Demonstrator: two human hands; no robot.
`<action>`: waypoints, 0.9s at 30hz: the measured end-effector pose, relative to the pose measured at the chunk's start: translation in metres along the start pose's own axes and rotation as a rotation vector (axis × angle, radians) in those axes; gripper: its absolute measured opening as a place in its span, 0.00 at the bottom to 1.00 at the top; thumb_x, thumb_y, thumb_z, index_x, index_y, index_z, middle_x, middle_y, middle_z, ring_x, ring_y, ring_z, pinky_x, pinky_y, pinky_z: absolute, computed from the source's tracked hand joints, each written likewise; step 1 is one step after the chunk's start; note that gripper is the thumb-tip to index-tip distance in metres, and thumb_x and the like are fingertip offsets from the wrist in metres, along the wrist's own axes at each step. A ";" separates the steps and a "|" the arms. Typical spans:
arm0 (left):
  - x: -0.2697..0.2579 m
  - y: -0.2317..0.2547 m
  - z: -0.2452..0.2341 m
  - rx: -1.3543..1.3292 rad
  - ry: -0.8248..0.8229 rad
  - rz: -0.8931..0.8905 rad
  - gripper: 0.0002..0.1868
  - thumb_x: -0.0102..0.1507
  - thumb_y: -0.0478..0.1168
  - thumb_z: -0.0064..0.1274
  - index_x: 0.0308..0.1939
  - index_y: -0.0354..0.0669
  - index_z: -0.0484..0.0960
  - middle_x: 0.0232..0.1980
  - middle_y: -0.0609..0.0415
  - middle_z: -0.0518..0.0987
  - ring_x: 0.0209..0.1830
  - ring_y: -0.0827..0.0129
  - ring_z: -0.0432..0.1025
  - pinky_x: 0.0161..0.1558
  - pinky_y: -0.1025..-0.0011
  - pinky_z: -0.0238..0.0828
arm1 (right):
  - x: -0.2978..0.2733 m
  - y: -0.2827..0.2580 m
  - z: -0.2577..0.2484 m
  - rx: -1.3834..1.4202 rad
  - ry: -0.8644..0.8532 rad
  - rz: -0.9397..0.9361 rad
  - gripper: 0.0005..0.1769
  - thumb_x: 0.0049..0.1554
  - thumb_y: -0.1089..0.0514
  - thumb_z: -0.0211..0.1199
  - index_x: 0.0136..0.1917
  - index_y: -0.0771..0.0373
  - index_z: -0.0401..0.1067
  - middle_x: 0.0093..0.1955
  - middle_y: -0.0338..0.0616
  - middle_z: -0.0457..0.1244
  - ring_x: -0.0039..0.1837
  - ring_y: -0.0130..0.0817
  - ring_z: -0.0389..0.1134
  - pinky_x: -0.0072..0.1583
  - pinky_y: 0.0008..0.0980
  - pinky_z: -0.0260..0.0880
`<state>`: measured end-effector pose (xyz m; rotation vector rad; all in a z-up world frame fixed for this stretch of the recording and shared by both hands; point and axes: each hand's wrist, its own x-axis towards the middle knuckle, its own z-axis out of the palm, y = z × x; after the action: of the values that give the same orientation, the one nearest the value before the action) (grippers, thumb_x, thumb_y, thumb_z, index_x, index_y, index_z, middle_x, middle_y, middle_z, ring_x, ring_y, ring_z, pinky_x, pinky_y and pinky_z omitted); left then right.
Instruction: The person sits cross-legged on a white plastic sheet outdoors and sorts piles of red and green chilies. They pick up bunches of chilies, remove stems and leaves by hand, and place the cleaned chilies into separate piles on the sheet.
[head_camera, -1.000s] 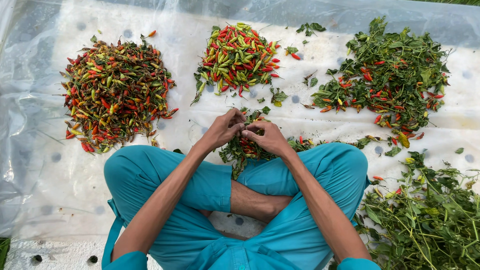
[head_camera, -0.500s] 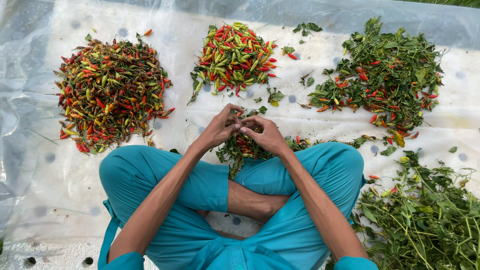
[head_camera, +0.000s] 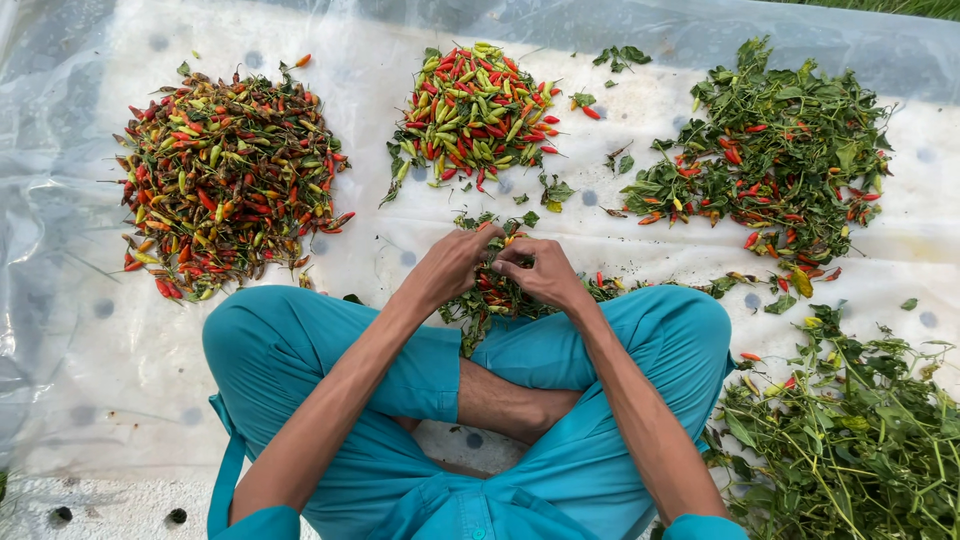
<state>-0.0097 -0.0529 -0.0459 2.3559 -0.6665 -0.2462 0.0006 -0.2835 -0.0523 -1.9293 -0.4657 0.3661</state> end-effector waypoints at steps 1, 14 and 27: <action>-0.004 -0.002 -0.015 -0.001 0.003 0.001 0.23 0.73 0.22 0.48 0.70 0.43 0.75 0.41 0.42 0.86 0.40 0.51 0.81 0.52 0.57 0.79 | -0.005 -0.014 -0.010 -0.003 -0.001 -0.001 0.09 0.67 0.53 0.76 0.50 0.61 0.87 0.43 0.49 0.75 0.49 0.43 0.75 0.57 0.47 0.74; -0.093 -0.086 -0.206 0.522 0.493 -0.268 0.13 0.79 0.26 0.50 0.58 0.46 0.86 0.48 0.51 0.79 0.52 0.54 0.77 0.52 0.56 0.72 | -0.016 0.008 -0.065 -0.578 0.434 0.125 0.23 0.62 0.65 0.75 0.70 0.61 0.82 0.53 0.49 0.62 0.59 0.50 0.68 0.64 0.55 0.72; 0.029 -0.045 -0.024 0.163 0.112 -0.142 0.07 0.73 0.45 0.60 0.49 0.49 0.86 0.46 0.51 0.80 0.50 0.51 0.81 0.51 0.51 0.80 | 0.010 0.048 -0.035 -0.410 0.278 0.188 0.12 0.69 0.52 0.69 0.63 0.56 0.84 0.46 0.46 0.69 0.51 0.43 0.75 0.57 0.48 0.78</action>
<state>0.0410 -0.0256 -0.0572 2.5555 -0.4815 -0.1244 0.0326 -0.3236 -0.0831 -2.3894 -0.1835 0.1205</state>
